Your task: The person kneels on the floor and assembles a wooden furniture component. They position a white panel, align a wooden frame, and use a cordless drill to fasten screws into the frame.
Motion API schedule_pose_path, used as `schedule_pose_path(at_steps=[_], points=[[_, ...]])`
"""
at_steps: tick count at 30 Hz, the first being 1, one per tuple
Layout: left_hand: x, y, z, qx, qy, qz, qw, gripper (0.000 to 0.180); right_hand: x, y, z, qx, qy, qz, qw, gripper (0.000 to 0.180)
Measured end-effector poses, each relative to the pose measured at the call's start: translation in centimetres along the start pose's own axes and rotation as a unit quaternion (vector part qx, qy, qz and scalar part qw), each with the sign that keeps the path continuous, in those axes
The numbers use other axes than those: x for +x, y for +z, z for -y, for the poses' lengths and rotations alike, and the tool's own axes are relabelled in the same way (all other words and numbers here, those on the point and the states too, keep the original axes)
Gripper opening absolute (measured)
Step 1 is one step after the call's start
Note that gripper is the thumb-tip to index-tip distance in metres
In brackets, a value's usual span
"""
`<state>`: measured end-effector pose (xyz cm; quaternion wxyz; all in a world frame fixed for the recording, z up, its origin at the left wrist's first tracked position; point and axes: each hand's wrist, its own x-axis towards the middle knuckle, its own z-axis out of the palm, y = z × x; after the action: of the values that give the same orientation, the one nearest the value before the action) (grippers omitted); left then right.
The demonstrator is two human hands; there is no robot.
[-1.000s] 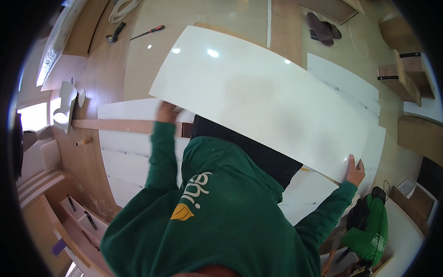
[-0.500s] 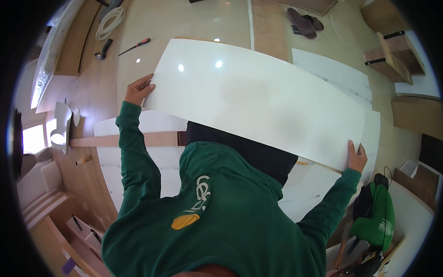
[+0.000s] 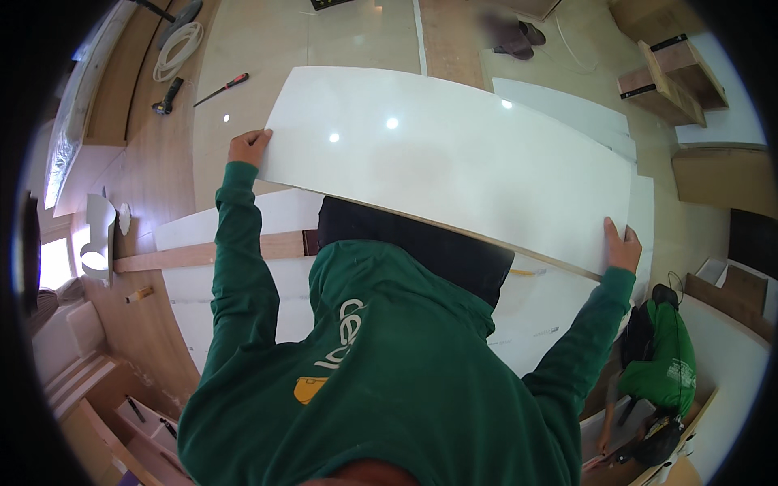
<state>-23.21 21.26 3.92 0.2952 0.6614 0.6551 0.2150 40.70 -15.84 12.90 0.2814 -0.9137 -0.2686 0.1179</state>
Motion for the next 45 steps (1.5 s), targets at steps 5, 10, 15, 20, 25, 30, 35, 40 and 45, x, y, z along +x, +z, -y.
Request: schedule_pose_path(at_steps=[5,10,15,20,25,30,35,40,45], points=[[0.9,-0.1,2.7,-0.045,-0.004,-0.007,0.999,0.043,0.0,0.2,0.7,-0.021,-0.015,0.021,0.999,0.062],[1.6,-1.2,7.1,-0.038,0.03,0.0,0.999,0.045,0.7,0.6,1.5,-0.04,-0.051,0.048,0.997,0.059],[-0.4,-1.2,4.4,-0.021,-0.03,0.018,0.999,0.048,1.2,-0.8,2.3,0.009,-0.052,0.104,0.993,0.057],[-0.6,-2.1,7.2,-0.039,-0.022,0.04,0.998,0.051,2.3,-0.6,3.7,0.027,-0.052,0.102,0.993,0.062],[-0.6,-1.3,7.2,-0.064,-0.081,0.016,0.995,0.048,3.0,0.0,4.5,0.006,-0.078,0.111,0.991,0.065],[0.1,-1.9,11.5,-0.063,-0.086,0.016,0.994,0.047,2.5,2.2,7.4,0.011,-0.108,0.102,0.989,0.055],[0.4,-1.4,11.0,-0.031,-0.097,0.035,0.994,0.047,3.8,2.5,7.1,0.033,-0.088,0.131,0.987,0.051],[1.1,-0.1,14.4,-0.017,-0.055,0.038,0.998,0.051,4.4,2.3,8.1,0.044,-0.066,0.157,0.984,0.056],[0.7,-0.2,12.8,-0.025,-0.074,0.029,0.997,0.051,8.2,5.4,6.6,-0.023,-0.085,0.132,0.987,0.059]])
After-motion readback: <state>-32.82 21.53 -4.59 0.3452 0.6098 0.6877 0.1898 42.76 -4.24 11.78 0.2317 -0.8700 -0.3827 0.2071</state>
